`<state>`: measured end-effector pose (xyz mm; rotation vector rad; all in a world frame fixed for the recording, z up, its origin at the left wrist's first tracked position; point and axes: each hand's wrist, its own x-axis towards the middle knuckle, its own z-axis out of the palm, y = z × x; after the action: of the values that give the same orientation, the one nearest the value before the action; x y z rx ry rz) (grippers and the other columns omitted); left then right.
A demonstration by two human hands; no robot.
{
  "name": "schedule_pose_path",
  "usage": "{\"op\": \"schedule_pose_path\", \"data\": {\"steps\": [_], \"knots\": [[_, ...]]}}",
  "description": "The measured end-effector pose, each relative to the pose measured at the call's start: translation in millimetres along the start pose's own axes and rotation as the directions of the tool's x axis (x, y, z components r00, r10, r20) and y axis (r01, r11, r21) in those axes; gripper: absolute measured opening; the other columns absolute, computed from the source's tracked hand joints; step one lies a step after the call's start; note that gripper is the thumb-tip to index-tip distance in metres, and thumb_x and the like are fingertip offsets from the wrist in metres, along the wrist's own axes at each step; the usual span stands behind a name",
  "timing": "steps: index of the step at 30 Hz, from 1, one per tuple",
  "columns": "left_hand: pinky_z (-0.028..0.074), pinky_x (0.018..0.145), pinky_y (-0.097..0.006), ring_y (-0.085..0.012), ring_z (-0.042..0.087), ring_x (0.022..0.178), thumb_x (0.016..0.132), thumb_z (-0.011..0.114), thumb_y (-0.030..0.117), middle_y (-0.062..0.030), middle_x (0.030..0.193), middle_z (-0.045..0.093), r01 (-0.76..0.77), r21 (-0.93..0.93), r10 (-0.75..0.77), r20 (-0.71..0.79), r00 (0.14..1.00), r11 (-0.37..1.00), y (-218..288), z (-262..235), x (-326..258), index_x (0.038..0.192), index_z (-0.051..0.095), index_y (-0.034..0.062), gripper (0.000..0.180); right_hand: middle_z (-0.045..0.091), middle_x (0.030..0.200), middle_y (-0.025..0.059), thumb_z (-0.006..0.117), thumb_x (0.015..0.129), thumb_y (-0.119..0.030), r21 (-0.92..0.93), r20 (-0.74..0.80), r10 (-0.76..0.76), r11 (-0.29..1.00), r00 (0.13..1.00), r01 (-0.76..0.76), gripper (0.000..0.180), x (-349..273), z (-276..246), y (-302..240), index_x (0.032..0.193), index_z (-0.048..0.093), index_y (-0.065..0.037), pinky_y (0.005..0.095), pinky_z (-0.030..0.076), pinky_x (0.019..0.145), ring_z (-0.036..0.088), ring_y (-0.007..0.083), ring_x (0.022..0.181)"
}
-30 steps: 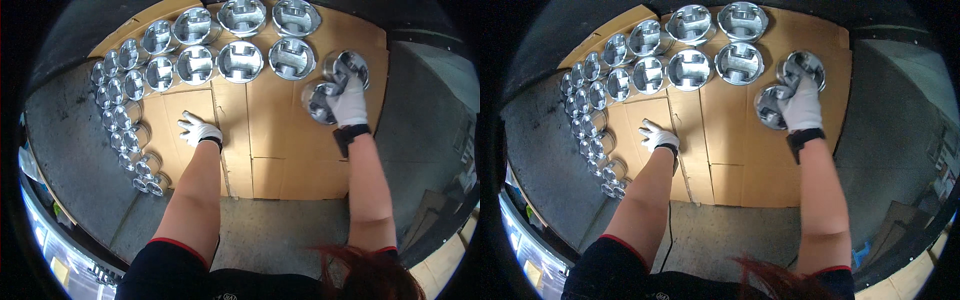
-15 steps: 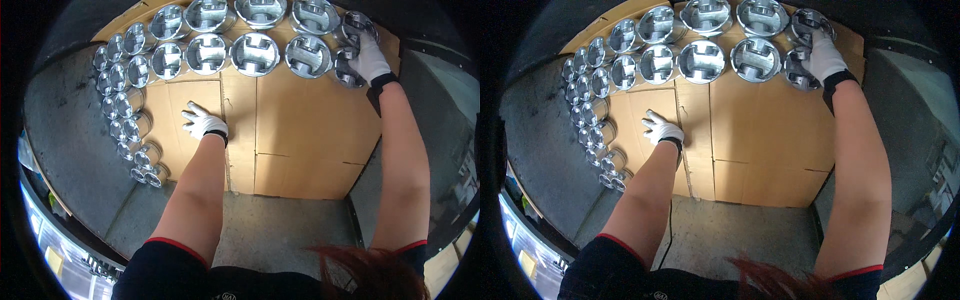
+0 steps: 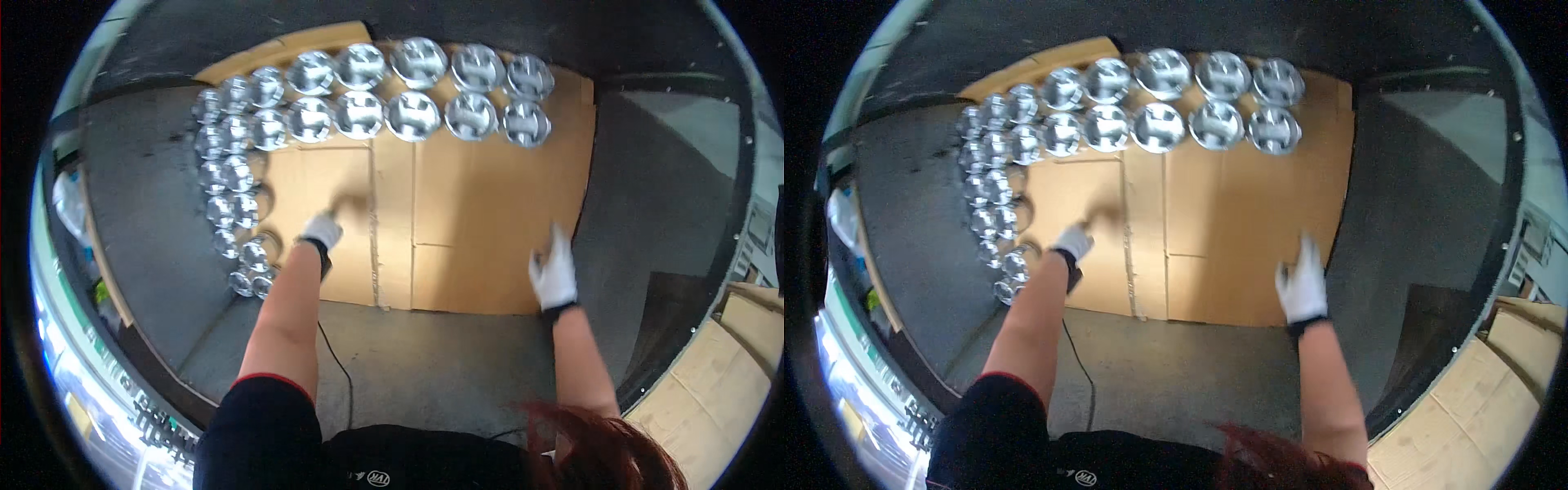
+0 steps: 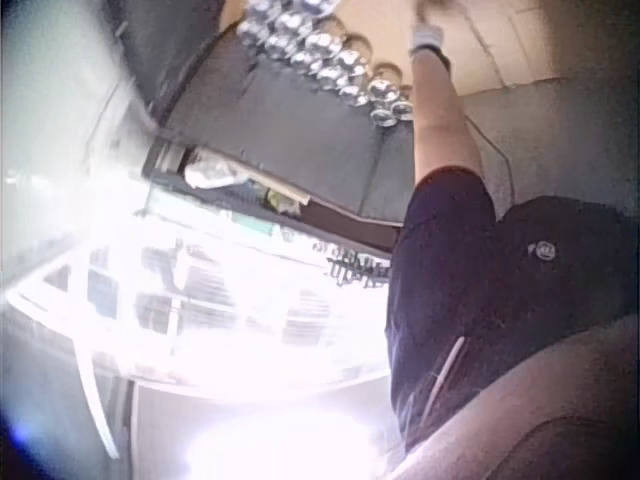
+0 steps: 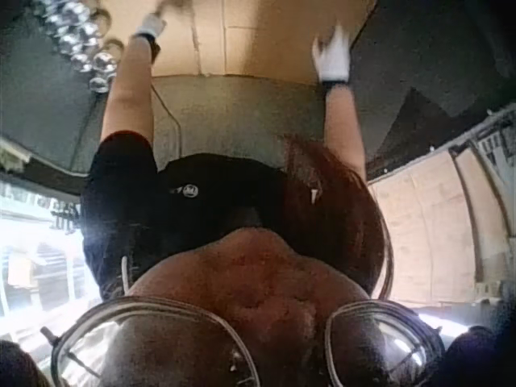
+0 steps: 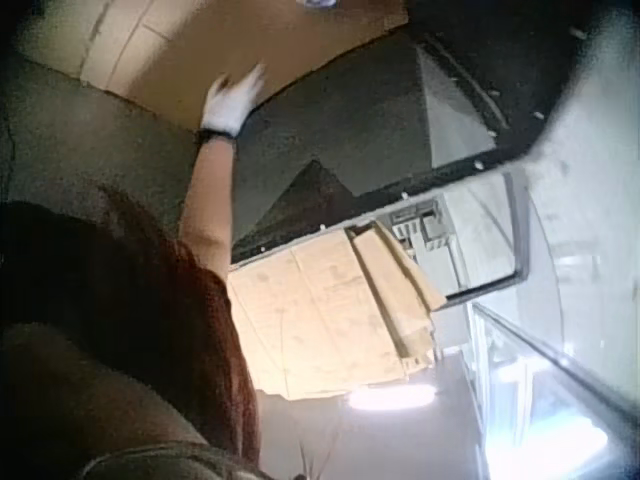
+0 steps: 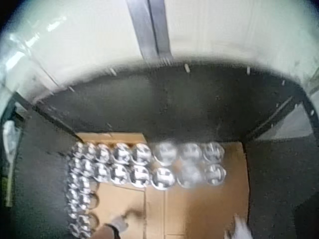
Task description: The person picks up shiny metal cylindrical parts from a cardboard sheet and places them onto a green workbench. They use a dial indicator to measure the parts, adjusting the tool and rotating the parts to check dimensions. The person continues to handle and arrange the metal parts on the workbench.
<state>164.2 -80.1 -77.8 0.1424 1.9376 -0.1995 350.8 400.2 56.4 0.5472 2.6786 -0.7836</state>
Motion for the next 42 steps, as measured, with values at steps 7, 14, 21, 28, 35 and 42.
{"op": "schedule_pose_path", "data": {"steps": [7,14,21,28,35,42], "knots": [[0.051,0.103,-0.044,-0.0358,0.064,0.121,0.088,0.062,0.024,-0.0188,0.131,0.066,-0.055,0.181,0.037,0.102,0.994,0.982,-54.0,56.5,-192.9,0.138,0.06,0.0106,0.052,0.052,0.139,0.0317,0.073,0.082,-0.014,0.091,0.264,0.317,0.932,0.911,-0.351,0.071,-236.2,-29.0,-8.7,0.143,0.043,0.008,0.0442,0.04,0.113,0.05,0.0439,0.132],[0.049,0.105,-0.042,-0.0344,0.062,0.124,0.089,0.061,0.023,-0.0206,0.134,0.063,-0.055,-0.294,0.016,-0.134,0.991,0.954,-63.6,58.7,-336.3,0.139,0.059,0.009,0.052,0.064,0.119,0.0242,0.069,0.086,-0.009,0.291,0.058,0.351,0.889,0.934,-0.353,0.06,-289.7,-112.6,-36.5,0.141,0.046,0.002,0.0409,0.051,0.096,0.064,0.0361,0.109],[0.053,0.098,-0.044,-0.0386,0.065,0.114,0.088,0.063,0.026,-0.0236,0.123,0.068,-0.173,-0.465,-0.086,-0.484,0.871,0.868,-115.9,59.1,-491.1,0.131,0.063,0.0094,0.046,0.069,0.114,0.0256,0.072,0.084,-0.012,0.097,-0.136,0.255,0.965,0.957,-0.244,0.053,-335.4,-133.7,-58.8,0.132,0.053,0.003,0.0411,0.053,0.093,0.068,0.0378,0.108],[0.053,0.1,-0.042,-0.0343,0.067,0.112,0.089,0.065,0.022,-0.0164,0.116,0.072,-0.253,-0.552,-0.192,-0.624,0.758,0.794,-194.5,179.8,-574.6,0.121,0.07,0.0113,0.035,0.068,0.112,0.0234,0.072,0.088,-0.011,0.189,-0.318,0.121,0.98,0.94,-0.062,0.048,-399.9,-109.5,-70.0,0.131,0.054,0.003,0.0397,0.053,0.091,0.067,0.0336,0.102],[0.051,0.103,-0.038,-0.0314,0.066,0.118,0.089,0.065,0.021,-0.0163,0.123,0.07,-0.211,-0.589,-0.239,-0.592,0.769,0.78,-244.5,246.9,-619.0,0.124,0.069,0.0087,0.037,0.07,0.112,0.0214,0.072,0.089,-0.011,0.305,-0.238,0.184,0.946,0.954,-0.107,0.041,-479.2,-101.1,-79.7,0.125,0.058,0.003,0.0373,0.054,0.089,0.069,0.0299,0.103],[0.051,0.104,-0.038,-0.0307,0.066,0.118,0.088,0.065,0.02,-0.0174,0.122,0.071,-0.195,-0.563,-0.264,-0.629,0.731,0.803,-294.3,264.0,-660.9,0.124,0.069,0.0073,0.038,0.073,0.104,0.0207,0.071,0.091,-0.017,0.162,-0.208,0.035,0.987,0.977,-0.001,0.035,-489.8,-91.2,-124.0,0.118,0.062,0.004,0.0403,0.054,0.089,0.07,0.0302,0.101]]}}
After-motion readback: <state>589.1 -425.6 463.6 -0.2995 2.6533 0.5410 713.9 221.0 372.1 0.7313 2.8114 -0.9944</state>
